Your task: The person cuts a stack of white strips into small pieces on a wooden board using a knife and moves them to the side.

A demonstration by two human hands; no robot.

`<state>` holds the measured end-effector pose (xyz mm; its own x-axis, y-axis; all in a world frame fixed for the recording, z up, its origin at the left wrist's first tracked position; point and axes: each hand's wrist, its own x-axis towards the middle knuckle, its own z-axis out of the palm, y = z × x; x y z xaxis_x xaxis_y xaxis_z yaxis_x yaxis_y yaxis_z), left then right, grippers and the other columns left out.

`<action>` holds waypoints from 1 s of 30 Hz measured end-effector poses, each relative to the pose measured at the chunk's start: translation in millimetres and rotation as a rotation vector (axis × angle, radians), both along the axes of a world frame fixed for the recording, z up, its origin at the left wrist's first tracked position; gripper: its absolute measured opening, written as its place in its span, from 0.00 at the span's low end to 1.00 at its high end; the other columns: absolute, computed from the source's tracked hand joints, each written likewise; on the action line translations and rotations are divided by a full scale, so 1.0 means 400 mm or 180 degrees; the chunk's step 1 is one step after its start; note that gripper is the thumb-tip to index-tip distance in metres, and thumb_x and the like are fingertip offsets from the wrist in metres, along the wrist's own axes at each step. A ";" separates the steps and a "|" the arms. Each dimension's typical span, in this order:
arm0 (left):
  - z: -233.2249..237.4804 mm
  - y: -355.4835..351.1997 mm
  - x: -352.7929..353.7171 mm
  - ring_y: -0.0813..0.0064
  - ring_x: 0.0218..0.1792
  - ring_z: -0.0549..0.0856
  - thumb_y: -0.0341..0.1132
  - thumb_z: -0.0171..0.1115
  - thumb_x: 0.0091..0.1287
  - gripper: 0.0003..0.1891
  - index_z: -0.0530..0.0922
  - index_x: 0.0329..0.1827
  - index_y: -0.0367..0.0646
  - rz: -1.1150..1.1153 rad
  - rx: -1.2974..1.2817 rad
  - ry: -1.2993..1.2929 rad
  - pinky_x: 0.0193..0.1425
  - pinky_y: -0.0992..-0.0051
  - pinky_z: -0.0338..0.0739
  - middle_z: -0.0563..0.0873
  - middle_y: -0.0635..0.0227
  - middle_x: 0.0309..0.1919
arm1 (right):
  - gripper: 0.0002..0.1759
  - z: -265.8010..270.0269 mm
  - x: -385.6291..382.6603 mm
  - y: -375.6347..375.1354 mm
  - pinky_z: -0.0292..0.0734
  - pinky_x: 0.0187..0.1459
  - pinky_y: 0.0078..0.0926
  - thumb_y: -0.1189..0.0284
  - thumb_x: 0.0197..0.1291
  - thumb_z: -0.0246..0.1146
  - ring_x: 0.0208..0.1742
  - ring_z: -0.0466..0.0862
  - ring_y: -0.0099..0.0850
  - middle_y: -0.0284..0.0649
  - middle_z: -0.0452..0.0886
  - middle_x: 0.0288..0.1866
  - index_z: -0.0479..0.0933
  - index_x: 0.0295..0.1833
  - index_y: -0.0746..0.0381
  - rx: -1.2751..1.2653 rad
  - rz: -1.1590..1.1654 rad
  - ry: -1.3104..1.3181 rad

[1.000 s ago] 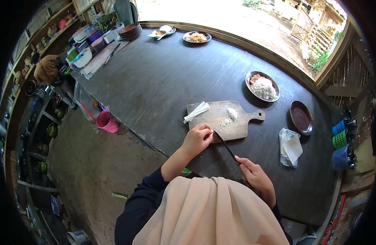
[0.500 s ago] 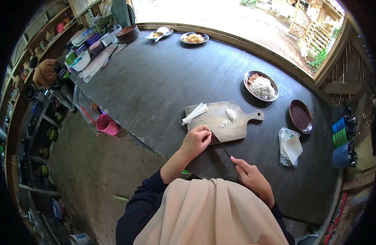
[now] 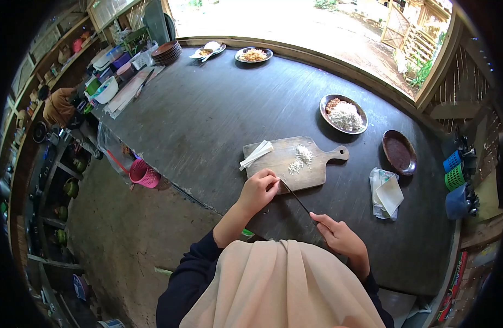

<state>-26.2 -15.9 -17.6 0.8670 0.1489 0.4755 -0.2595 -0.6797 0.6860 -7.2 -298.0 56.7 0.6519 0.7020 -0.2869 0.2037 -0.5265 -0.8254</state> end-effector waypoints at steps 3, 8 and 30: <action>0.000 0.003 -0.001 0.60 0.36 0.85 0.28 0.66 0.62 0.04 0.83 0.34 0.36 0.0012 0.0008 0.0016 0.41 0.66 0.80 0.85 0.61 0.37 | 0.20 -0.023 -0.010 0.010 0.74 0.31 0.27 0.70 0.75 0.55 0.21 0.74 0.26 0.42 0.75 0.22 0.74 0.69 0.55 0.0201 -0.0073 -0.0231; -0.004 0.009 -0.004 0.69 0.32 0.86 0.27 0.67 0.64 0.05 0.85 0.39 0.34 -0.0045 0.0042 -0.0050 0.38 0.74 0.80 0.85 0.64 0.39 | 0.20 -0.036 -0.013 0.009 0.70 0.27 0.22 0.71 0.75 0.54 0.20 0.69 0.17 0.34 0.71 0.20 0.73 0.70 0.55 0.0559 -0.0424 0.0297; -0.013 0.014 -0.001 0.67 0.33 0.87 0.27 0.66 0.64 0.05 0.85 0.39 0.35 -0.0098 0.0035 -0.0010 0.39 0.73 0.81 0.86 0.63 0.40 | 0.21 -0.016 -0.009 0.037 0.70 0.26 0.23 0.71 0.76 0.52 0.19 0.68 0.19 0.33 0.72 0.21 0.71 0.72 0.53 0.0187 -0.0189 0.0381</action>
<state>-26.6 -10.5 -22.9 0.8696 0.1169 0.4798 -0.2827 -0.6787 0.6778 -10.7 -283.1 50.5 0.6562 0.6811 -0.3247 0.0719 -0.4848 -0.8716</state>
